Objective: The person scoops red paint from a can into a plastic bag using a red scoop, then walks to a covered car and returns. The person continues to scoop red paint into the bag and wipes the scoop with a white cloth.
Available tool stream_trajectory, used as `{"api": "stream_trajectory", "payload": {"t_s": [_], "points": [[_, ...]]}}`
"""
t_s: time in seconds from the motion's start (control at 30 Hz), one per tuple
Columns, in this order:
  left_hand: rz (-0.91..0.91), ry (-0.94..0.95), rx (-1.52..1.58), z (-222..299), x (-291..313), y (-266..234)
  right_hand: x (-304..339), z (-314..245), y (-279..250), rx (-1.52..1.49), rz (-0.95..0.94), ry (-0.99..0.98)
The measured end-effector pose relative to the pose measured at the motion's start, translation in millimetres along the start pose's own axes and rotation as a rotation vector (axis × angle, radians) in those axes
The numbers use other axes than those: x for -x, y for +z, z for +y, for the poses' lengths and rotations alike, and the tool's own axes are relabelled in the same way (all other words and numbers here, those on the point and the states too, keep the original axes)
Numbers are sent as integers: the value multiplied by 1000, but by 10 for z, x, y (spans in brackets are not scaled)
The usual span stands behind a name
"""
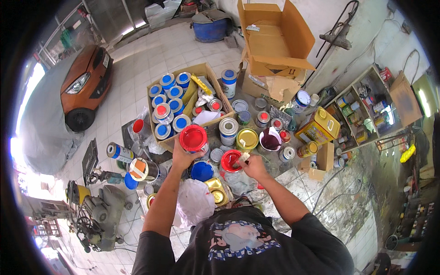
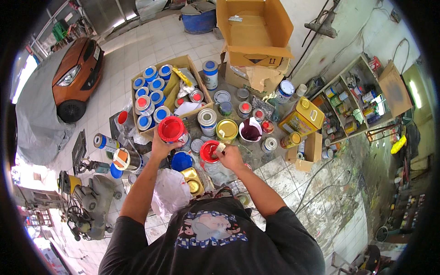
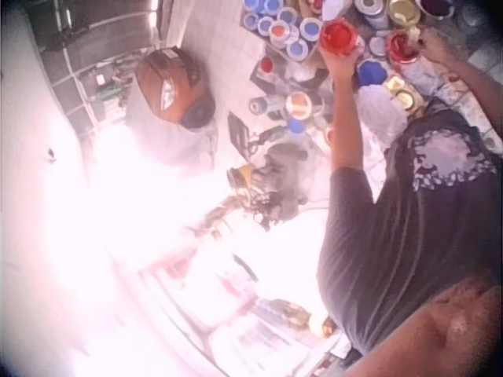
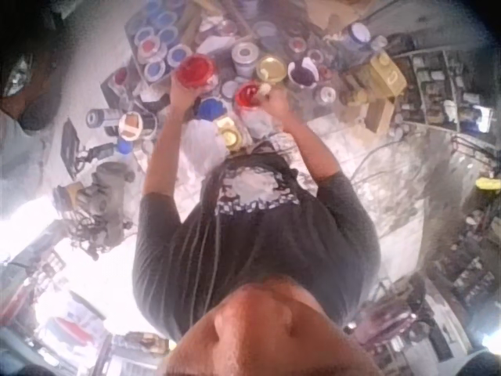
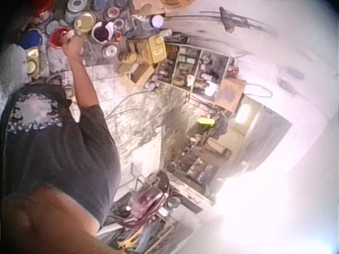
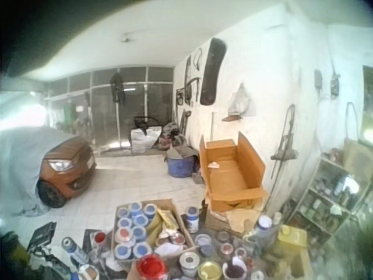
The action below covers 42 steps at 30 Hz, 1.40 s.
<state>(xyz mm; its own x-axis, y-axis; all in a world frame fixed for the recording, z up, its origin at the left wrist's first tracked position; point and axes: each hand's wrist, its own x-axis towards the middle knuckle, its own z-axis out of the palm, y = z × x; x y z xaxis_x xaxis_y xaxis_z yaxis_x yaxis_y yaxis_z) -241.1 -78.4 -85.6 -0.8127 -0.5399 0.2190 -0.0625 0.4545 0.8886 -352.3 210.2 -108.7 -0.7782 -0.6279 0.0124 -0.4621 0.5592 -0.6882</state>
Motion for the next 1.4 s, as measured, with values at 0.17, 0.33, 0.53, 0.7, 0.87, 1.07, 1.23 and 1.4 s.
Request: {"api": "stream_trajectory", "payload": {"t_s": [0.17,0.33,0.53,0.7,0.87,1.07,1.23,1.4], "points": [[-16,11,54,0,-48,90,-131,199,210,-31,291,-76],[6,107,-159,129,-10,47,-8,136,113,-62,72,25],[-196,341,-251,524,-61,42,25,356,-33,16,371,17],[-326,422,-354,538,-57,85,86,88,-151,-101,442,32],[-435,492,-489,563,-84,222,140,80,-280,-148,349,210],[-519,516,-630,645,-109,410,179,40,-378,-138,329,175],[-599,569,-690,707,-121,481,198,-106,-429,-135,338,139],[-642,615,-700,728,-132,567,140,-8,-343,-167,407,52]]}}
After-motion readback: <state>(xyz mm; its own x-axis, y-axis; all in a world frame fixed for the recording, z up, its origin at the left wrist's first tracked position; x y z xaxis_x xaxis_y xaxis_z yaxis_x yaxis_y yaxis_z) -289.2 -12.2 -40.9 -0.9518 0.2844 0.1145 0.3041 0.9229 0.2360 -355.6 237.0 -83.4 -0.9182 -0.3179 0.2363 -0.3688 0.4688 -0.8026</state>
